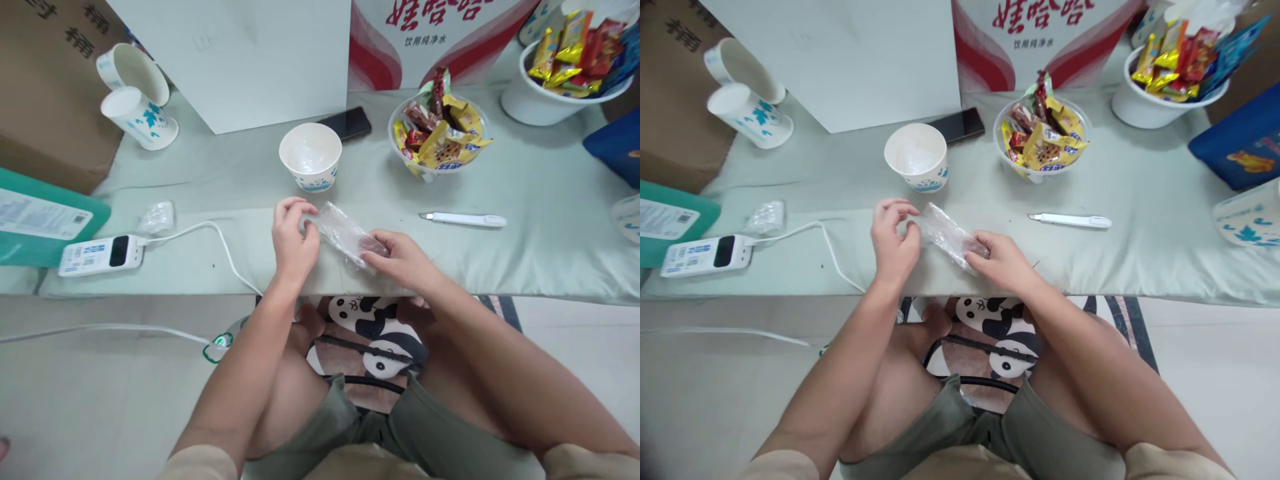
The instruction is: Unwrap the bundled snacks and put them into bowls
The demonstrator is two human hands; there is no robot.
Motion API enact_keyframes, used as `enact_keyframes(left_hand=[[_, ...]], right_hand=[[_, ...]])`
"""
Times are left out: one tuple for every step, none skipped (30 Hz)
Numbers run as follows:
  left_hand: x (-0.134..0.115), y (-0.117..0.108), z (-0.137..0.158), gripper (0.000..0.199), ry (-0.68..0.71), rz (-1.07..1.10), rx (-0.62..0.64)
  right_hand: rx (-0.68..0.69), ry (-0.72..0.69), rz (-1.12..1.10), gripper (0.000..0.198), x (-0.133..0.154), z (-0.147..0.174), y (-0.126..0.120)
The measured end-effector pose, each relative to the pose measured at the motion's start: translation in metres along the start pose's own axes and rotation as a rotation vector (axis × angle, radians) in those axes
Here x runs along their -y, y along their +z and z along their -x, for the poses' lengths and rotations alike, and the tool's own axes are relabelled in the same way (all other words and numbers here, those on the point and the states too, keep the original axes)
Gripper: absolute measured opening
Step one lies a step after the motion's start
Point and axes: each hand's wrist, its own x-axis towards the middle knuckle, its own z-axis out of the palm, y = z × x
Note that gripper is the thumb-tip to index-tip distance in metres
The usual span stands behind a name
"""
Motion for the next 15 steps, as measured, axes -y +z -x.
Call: enact_keyframes(left_hand=[[-0.003, -0.001, 0.001, 0.016, 0.051, -0.053, -0.025], [-0.007, -0.001, 0.001, 0.012, 0.086, -0.079, 0.014], [-0.010, -0.002, 0.002, 0.009, 0.100, -0.076, 0.096], [-0.013, -0.003, 0.003, 0.011, 0.088, -0.041, 0.205], [-0.014, -0.003, 0.003, 0.017, 0.050, 0.021, 0.318], [-0.015, -0.003, 0.003, 0.024, -0.008, 0.100, 0.427], [-0.014, -0.004, 0.002, 0.029, -0.074, 0.185, 0.518], [-0.013, -0.004, 0.002, 0.031, -0.138, 0.263, 0.587], [-0.012, -0.005, 0.001, 0.031, -0.191, 0.323, 0.631], [-0.011, -0.005, -0.001, 0.029, -0.230, 0.361, 0.652], [-0.010, -0.006, -0.002, 0.026, -0.253, 0.379, 0.656], [-0.009, -0.006, -0.003, 0.023, -0.265, 0.384, 0.647], [-0.008, -0.006, -0.005, 0.021, -0.265, 0.377, 0.625], [-0.008, -0.006, -0.006, 0.020, -0.255, 0.364, 0.588], [-0.008, -0.007, -0.008, 0.019, -0.241, 0.350, 0.534]], right_hand=[[-0.029, -0.013, -0.013, 0.015, 0.001, -0.001, 0.001], [-0.048, -0.039, -0.025, 0.015, 0.001, -0.002, 0.002], [-0.057, -0.079, -0.036, 0.014, 0.002, -0.003, 0.003], [-0.059, -0.137, -0.049, 0.013, 0.002, -0.004, 0.004], [-0.059, -0.204, -0.063, 0.013, 0.002, -0.004, 0.005], [-0.072, -0.270, -0.074, 0.012, 0.002, -0.004, 0.005], [-0.110, -0.324, -0.073, 0.011, 0.002, -0.004, 0.006], [-0.174, -0.359, -0.059, 0.010, 0.001, -0.005, 0.007], [-0.250, -0.374, -0.038, 0.010, 0.000, -0.006, 0.008], [-0.321, -0.374, -0.019, 0.017, -0.001, -0.007, 0.009], [-0.360, -0.367, -0.013, 0.027, -0.003, -0.009, 0.011], [-0.360, -0.361, -0.026, 0.036, -0.005, -0.010, 0.013], [-0.322, -0.356, -0.052, 0.040, -0.007, -0.011, 0.015], [-0.271, -0.353, -0.079, 0.038, -0.009, -0.012, 0.017], [-0.237, -0.352, -0.098, 0.033, -0.010, -0.012, 0.020]])
